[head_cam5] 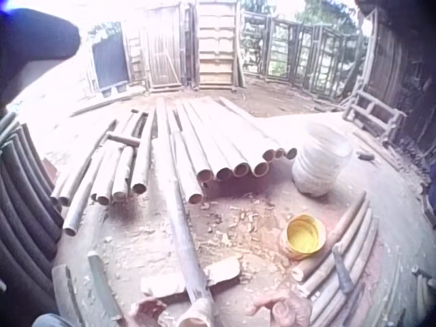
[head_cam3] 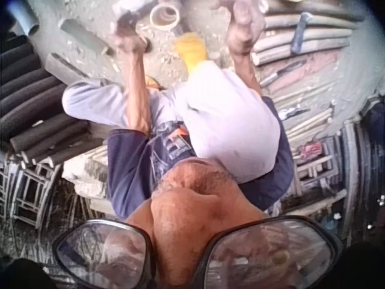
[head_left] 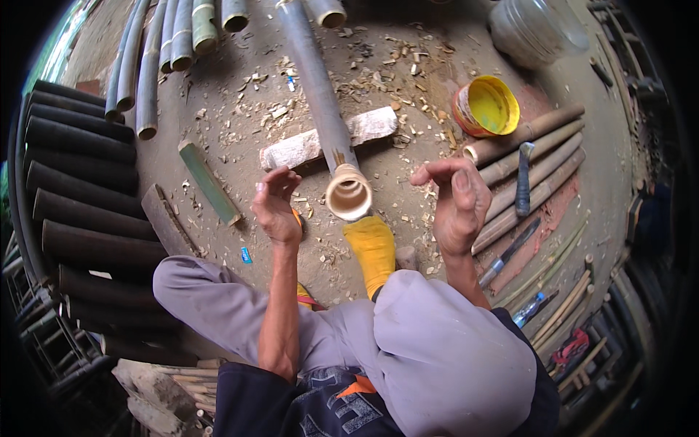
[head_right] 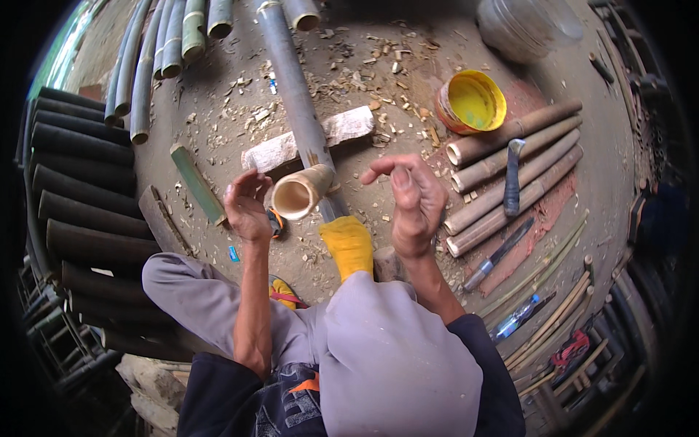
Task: The person hollows out a section of a bamboo pole using a hand tool and a mallet, then uses a tape measure to check the length of another bamboo pole.
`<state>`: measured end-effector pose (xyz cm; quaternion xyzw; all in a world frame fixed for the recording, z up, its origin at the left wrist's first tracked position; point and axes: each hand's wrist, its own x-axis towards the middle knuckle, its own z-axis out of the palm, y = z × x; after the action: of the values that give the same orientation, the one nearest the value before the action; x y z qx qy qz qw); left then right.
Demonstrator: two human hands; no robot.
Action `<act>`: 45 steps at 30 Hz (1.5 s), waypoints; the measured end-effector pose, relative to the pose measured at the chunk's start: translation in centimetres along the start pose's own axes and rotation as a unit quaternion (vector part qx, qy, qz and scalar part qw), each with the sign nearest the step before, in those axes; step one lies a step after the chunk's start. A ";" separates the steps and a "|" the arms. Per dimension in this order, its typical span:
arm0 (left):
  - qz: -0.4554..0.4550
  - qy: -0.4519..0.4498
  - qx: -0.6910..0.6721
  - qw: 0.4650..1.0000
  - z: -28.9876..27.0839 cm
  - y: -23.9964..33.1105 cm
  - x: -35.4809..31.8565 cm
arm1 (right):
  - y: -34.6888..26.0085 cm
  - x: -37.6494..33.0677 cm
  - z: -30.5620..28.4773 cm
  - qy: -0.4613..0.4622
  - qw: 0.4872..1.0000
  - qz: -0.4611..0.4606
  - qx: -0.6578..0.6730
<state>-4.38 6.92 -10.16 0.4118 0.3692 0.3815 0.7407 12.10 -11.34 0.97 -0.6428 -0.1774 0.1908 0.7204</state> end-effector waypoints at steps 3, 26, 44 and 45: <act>-0.002 0.008 -0.006 1.000 -1.1 -1.0 -1.2 | 1.0 0.2 0.6 -0.003 0.998 -0.059 0.002; 0.179 -0.330 0.248 0.893 7.8 1.2 0.7 | 0.5 3.9 7.5 -0.329 0.943 -0.043 -0.008; 0.226 -0.295 0.257 0.892 8.7 0.4 0.9 | -0.2 5.6 7.8 -0.299 0.949 0.099 0.001; 0.211 -0.289 0.277 0.892 8.6 0.5 0.8 | -0.1 5.1 8.2 -0.286 0.956 0.064 0.012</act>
<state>3.26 4.96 -6.59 0.7608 0.1336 0.2748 0.5726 12.44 -1.79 2.01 -0.5631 -0.3319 0.4146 0.6332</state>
